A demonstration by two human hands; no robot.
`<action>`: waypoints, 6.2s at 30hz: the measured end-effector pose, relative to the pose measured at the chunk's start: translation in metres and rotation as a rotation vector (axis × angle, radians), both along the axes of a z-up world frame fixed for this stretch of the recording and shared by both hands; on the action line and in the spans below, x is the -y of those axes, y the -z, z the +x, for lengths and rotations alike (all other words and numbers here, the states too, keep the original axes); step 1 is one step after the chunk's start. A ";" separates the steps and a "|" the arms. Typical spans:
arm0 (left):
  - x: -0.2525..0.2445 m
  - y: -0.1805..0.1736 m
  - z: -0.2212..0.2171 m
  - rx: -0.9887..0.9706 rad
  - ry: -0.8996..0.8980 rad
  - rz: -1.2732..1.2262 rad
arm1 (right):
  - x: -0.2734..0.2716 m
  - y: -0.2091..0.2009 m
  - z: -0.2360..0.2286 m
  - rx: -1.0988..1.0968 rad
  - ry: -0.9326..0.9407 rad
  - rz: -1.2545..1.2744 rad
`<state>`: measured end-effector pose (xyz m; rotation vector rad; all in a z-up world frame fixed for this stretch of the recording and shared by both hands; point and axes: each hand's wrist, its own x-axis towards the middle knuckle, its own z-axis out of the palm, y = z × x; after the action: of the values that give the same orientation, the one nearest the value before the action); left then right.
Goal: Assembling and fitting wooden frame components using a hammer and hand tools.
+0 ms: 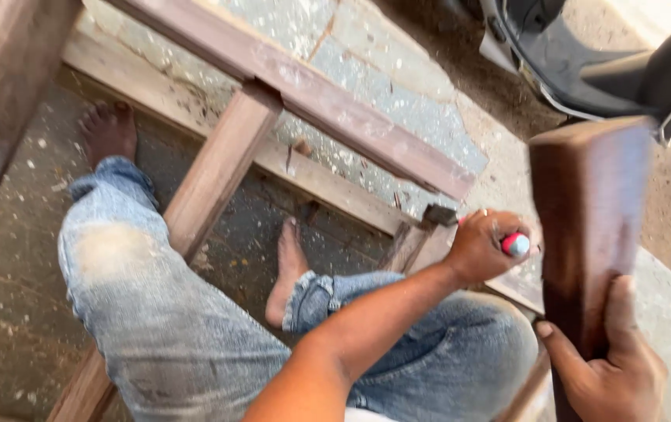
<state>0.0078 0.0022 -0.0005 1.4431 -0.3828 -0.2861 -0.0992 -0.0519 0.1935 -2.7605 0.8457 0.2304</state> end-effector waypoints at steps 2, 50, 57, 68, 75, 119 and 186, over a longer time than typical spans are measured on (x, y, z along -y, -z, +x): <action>0.004 0.009 -0.010 -0.006 0.006 -0.039 | -0.003 0.000 -0.005 0.205 -0.074 0.080; -0.018 0.007 -0.025 -0.090 0.030 -0.089 | -0.021 0.010 -0.010 0.093 -0.091 0.071; -0.014 0.022 -0.047 -0.087 0.104 0.024 | -0.027 0.005 -0.011 -0.076 -0.030 0.057; -0.062 -0.069 0.041 -0.232 0.265 -0.221 | 0.017 0.013 -0.059 0.306 0.562 0.743; -0.046 -0.117 0.061 -0.482 0.514 -0.757 | 0.018 0.004 -0.008 0.721 0.400 1.231; -0.046 0.112 0.073 -0.259 0.678 1.252 | 0.066 0.143 0.031 0.967 0.863 1.687; -0.218 0.057 0.022 0.051 0.387 1.208 | -0.027 0.277 -0.388 0.605 1.479 1.000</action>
<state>0.0298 0.2202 -0.0578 2.5541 -0.5684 -0.8948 -0.4870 -0.0244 -0.0838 -0.7878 1.6325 -0.3530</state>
